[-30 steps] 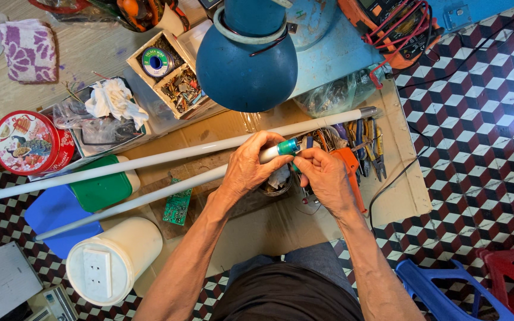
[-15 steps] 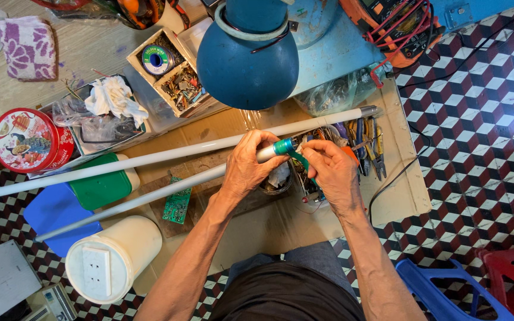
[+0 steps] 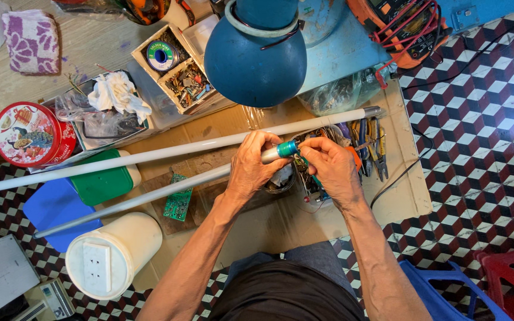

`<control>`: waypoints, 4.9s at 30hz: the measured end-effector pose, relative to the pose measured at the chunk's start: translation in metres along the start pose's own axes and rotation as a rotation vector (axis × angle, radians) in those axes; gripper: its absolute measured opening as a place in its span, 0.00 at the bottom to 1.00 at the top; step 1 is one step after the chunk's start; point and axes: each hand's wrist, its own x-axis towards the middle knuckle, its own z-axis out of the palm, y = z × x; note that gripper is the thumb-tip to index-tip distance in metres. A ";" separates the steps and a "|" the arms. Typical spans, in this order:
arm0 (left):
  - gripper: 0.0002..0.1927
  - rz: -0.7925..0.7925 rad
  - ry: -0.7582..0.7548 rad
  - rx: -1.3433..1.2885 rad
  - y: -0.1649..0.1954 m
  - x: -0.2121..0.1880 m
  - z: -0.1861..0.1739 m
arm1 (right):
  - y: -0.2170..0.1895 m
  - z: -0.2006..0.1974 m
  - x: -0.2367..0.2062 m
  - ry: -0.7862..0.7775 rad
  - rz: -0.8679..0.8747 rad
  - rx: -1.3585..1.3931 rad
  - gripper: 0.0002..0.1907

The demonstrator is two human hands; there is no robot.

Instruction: The person repairs a long white fluorescent light tube at a workbench. They heat a small cup of dark material with a hot glue gun, apply the heated material to the metal end of the tube, then wrap green tape around the tube end and set the tube down.

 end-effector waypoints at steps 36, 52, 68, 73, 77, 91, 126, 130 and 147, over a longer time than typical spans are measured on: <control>0.23 0.055 0.094 -0.010 -0.003 0.007 -0.003 | -0.048 0.009 0.004 -0.011 -0.004 -0.415 0.09; 0.21 0.069 0.126 0.023 -0.004 0.009 -0.004 | -0.043 0.013 0.009 0.013 -0.027 -0.401 0.07; 0.19 0.064 -0.020 0.075 -0.019 0.000 -0.019 | -0.032 0.010 0.016 -0.004 -0.039 -0.346 0.07; 0.17 0.117 0.006 0.065 -0.018 -0.001 -0.021 | -0.027 0.006 0.016 0.001 0.026 -0.276 0.08; 0.18 0.119 0.045 0.029 -0.017 -0.003 -0.020 | -0.026 0.005 0.017 -0.015 -0.043 -0.302 0.08; 0.23 0.097 0.126 0.014 -0.015 -0.008 -0.009 | -0.018 0.001 0.016 0.022 -0.097 -0.207 0.09; 0.19 0.127 0.099 0.052 -0.017 -0.013 -0.014 | -0.038 0.006 0.007 0.002 -0.040 -0.383 0.10; 0.18 0.076 -0.078 0.046 -0.023 -0.005 -0.025 | -0.044 0.002 0.013 -0.018 -0.093 -0.497 0.10; 0.17 -0.176 -0.331 -0.286 -0.030 0.019 -0.035 | -0.027 -0.007 0.014 -0.047 0.037 -0.249 0.09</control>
